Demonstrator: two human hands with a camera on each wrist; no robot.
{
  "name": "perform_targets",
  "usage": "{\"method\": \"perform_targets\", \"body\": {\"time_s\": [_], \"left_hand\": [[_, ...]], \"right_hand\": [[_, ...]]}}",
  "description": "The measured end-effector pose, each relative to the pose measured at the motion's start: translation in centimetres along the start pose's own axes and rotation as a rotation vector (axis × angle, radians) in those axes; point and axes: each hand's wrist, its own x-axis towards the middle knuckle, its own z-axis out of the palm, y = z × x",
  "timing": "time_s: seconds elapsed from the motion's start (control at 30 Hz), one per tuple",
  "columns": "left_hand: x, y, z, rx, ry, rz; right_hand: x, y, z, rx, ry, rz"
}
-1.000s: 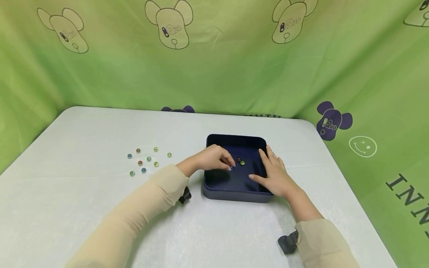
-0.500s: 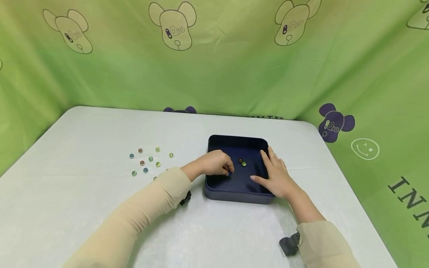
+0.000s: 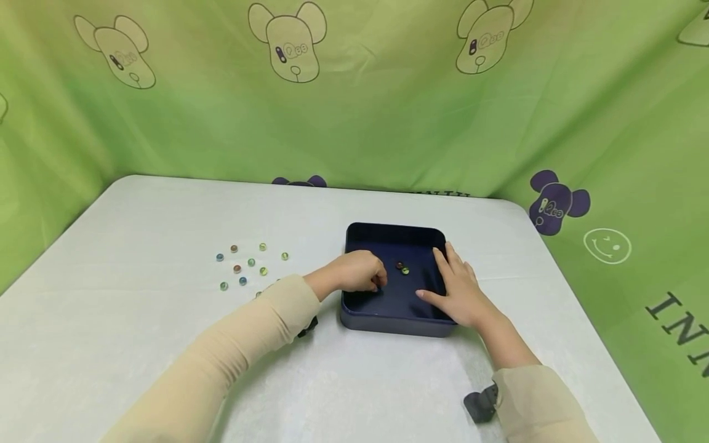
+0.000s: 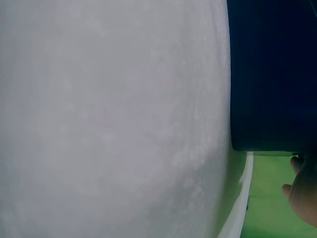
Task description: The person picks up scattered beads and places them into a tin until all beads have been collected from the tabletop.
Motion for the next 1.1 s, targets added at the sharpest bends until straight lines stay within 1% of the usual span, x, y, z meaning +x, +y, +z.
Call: {"method": "perform_targets", "body": {"time_s": [0.17,0.27,0.37,0.43,0.53,0.6,0.87,1.1], "left_hand": [[0.1,0.0,0.0,-0.024,0.021,0.0],[0.0,-0.2,0.1,-0.066,0.06,0.003],[-0.3,-0.4,0.1,-0.169,0.112,0.011],[-0.6,-0.6,-0.1,-0.259,0.148,0.02],[-1.2,-0.8,-0.5,-0.366,0.195,0.034],[-1.7,-1.0,-0.8,-0.4,0.22,0.044],[-4.2,-1.6,-1.6,-0.446,0.29,0.075],[-6.4,-2.3,-1.7,-0.512,0.318,0.075]], "right_hand": [[-0.1,0.0,-0.1,0.0,0.005,0.002],[-0.1,0.1,0.0,0.001,0.004,0.002],[0.0,0.1,0.0,0.004,0.002,0.002],[0.0,0.0,0.0,0.004,0.0,0.001],[0.0,0.0,0.0,0.003,0.001,0.002],[0.0,0.0,0.0,0.004,0.003,0.001],[-0.1,0.1,0.1,0.015,0.008,-0.01],[-0.1,0.1,0.1,0.019,0.01,-0.019]]}}
